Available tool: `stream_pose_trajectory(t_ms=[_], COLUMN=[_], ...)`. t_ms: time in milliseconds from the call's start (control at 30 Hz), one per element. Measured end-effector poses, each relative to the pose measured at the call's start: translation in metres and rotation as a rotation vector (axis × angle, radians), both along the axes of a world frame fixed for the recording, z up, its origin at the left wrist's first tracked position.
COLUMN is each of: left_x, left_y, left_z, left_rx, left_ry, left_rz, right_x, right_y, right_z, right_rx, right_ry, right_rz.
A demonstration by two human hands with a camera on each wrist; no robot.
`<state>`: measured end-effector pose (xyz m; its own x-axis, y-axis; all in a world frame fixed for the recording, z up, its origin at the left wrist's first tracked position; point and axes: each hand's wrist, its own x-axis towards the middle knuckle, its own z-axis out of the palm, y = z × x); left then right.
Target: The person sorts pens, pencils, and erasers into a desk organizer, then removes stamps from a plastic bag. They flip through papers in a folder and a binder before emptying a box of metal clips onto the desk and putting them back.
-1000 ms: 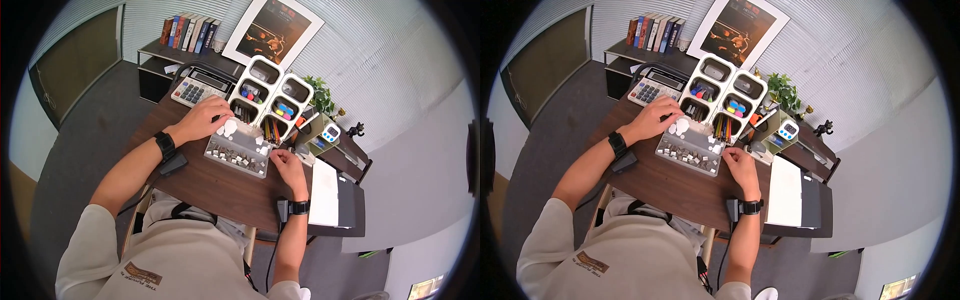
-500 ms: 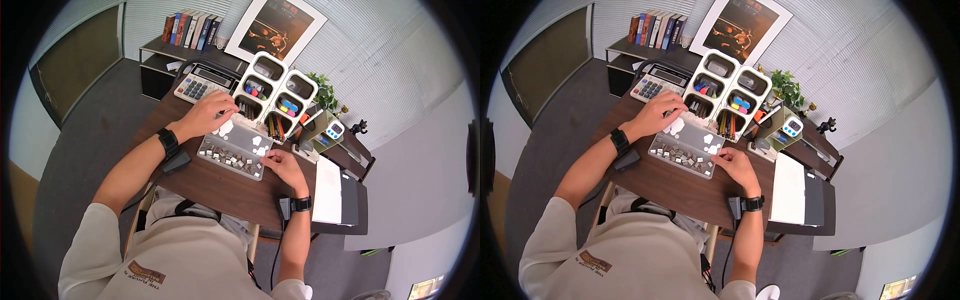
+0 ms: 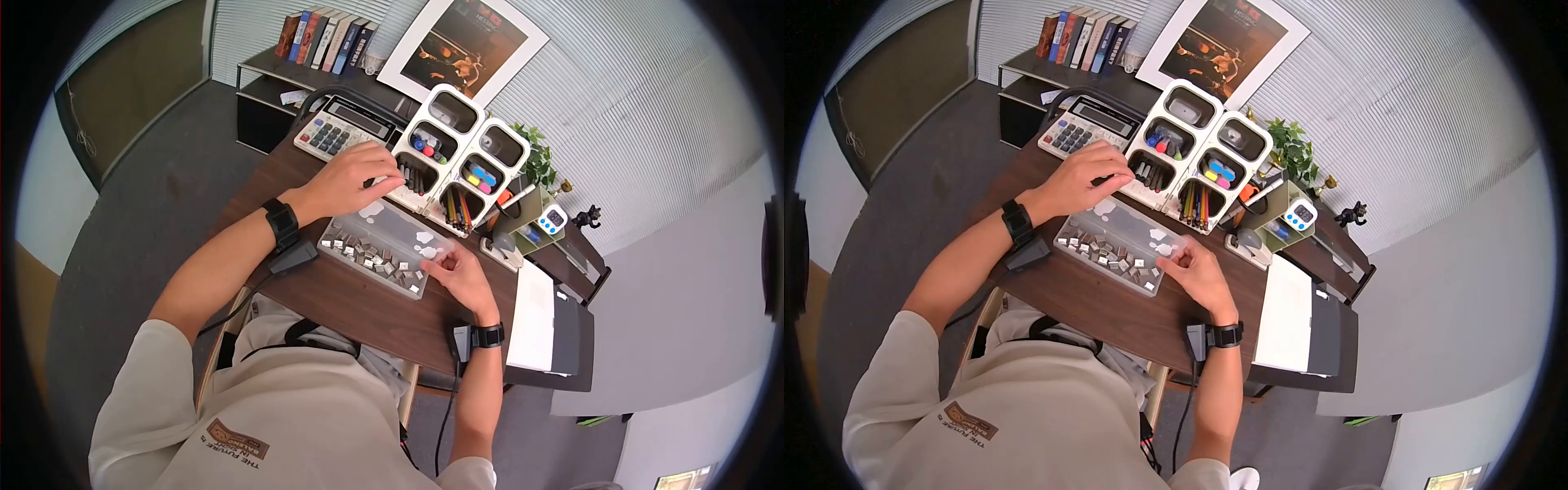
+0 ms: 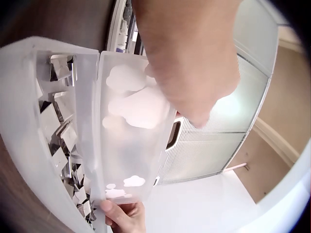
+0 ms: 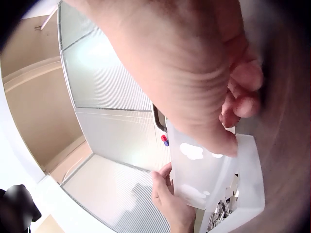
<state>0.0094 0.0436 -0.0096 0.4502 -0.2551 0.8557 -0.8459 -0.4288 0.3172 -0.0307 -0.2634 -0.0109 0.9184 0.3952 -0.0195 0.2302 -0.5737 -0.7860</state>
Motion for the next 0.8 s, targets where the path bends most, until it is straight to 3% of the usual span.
stream_pose_trajectory(t_ms=[200, 300, 367, 567, 800], left_x=[-0.002, -0.006, -0.012, -0.012, -0.015], left_y=[0.007, 0.009, 0.011, 0.010, 0.014], left_z=[0.001, 0.007, 0.017, 0.018, 0.024], left_rx=[-0.068, -0.169, -0.176, 0.112, 0.145], left_ry=[0.026, 0.225, 0.664, 0.816, 0.843], left_rz=[-0.159, -0.275, -0.392, -0.469, -0.539], right_x=[-0.010, -0.009, -0.010, -0.009, -0.009], right_y=[0.013, 0.013, 0.014, 0.012, 0.010], right_z=[0.013, 0.010, 0.009, 0.009, 0.013], right_rx=[0.001, 0.034, 0.063, 0.103, 0.100], right_ry=[0.064, 0.097, 0.108, 0.145, 0.157], right_rz=[-0.018, -0.017, -0.009, 0.042, 0.074])
